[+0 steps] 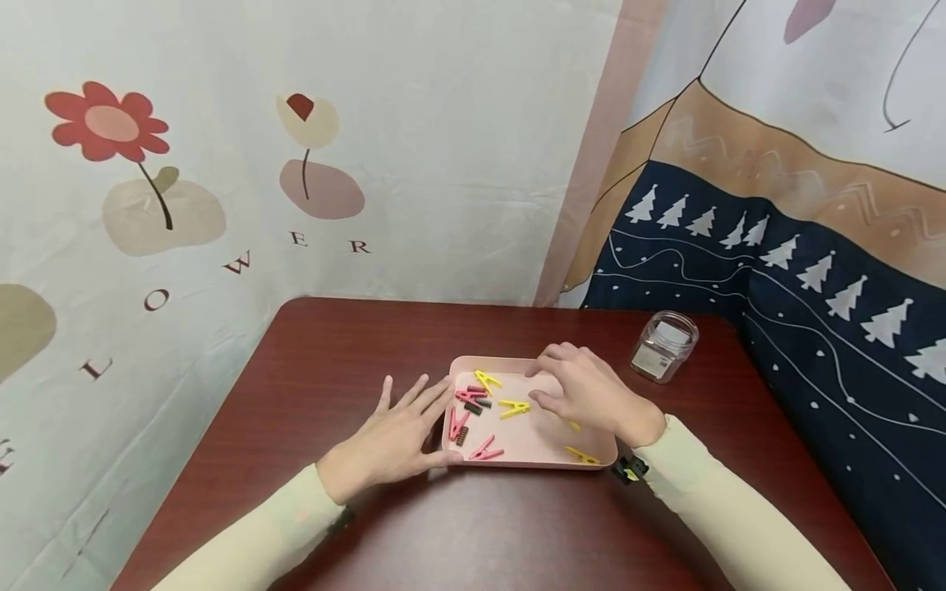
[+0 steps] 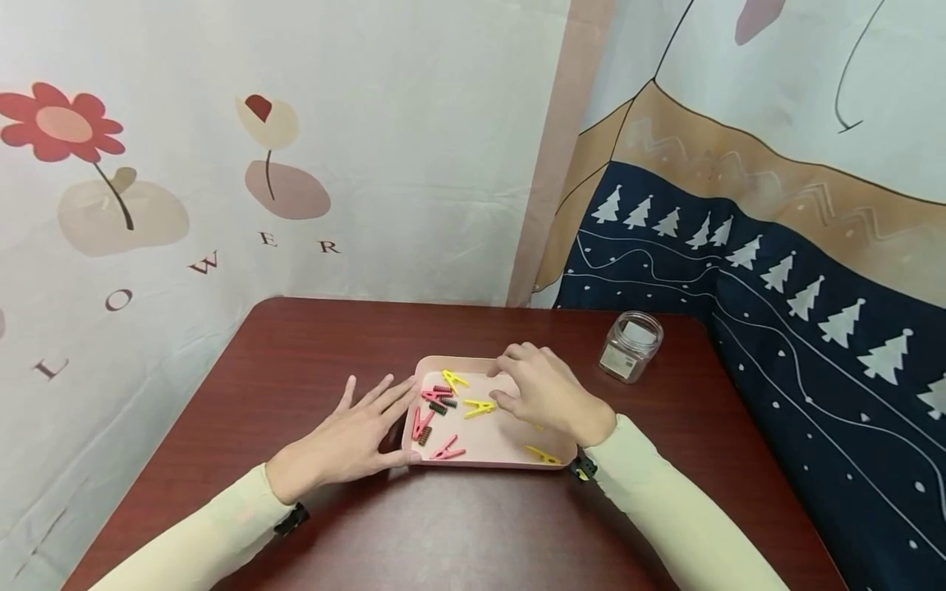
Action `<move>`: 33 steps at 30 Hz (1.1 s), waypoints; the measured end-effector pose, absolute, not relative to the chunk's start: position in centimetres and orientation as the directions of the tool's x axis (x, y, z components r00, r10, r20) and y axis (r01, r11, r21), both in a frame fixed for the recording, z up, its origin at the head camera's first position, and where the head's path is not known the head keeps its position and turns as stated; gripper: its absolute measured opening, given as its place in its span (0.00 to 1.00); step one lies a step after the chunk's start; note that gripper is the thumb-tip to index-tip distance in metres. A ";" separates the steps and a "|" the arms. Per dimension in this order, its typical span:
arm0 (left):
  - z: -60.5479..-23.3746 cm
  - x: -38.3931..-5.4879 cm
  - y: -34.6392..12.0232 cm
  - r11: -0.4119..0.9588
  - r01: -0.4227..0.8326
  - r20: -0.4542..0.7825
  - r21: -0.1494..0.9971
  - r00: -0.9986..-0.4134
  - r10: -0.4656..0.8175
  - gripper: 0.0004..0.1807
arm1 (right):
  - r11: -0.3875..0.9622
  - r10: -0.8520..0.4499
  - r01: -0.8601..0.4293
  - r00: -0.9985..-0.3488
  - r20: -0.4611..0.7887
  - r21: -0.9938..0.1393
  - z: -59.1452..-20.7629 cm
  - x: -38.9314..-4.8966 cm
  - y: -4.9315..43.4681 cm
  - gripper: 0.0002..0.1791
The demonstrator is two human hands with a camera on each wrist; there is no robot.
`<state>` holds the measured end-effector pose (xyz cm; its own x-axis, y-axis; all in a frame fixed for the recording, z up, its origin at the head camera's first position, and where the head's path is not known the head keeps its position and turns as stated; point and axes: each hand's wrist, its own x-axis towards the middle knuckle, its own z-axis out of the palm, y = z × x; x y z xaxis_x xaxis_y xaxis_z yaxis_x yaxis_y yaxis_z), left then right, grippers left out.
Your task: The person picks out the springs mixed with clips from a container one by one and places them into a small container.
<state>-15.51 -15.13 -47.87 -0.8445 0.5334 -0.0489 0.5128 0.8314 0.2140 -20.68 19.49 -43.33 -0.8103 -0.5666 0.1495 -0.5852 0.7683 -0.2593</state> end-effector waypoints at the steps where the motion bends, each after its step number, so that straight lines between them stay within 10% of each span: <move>1: -47.9 -15.5 -15.1 0.833 0.510 -0.052 0.216 -0.845 0.532 0.60 | 0.765 -0.572 -0.587 -0.808 0.138 -0.265 -43.4 -20.7 19.2 0.16; 33: -47.8 -15.3 -15.1 0.843 0.496 -0.073 0.209 -0.852 0.519 0.58 | 0.531 -0.836 -0.831 -0.546 0.060 -0.167 -45.7 -22.0 12.3 0.13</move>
<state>-15.29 -15.07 -47.80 -0.8517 0.5189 -0.0731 0.4957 0.8430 0.2089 -21.98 12.28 -45.69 -0.5457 -0.8358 0.0602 -0.8310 0.5306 -0.1669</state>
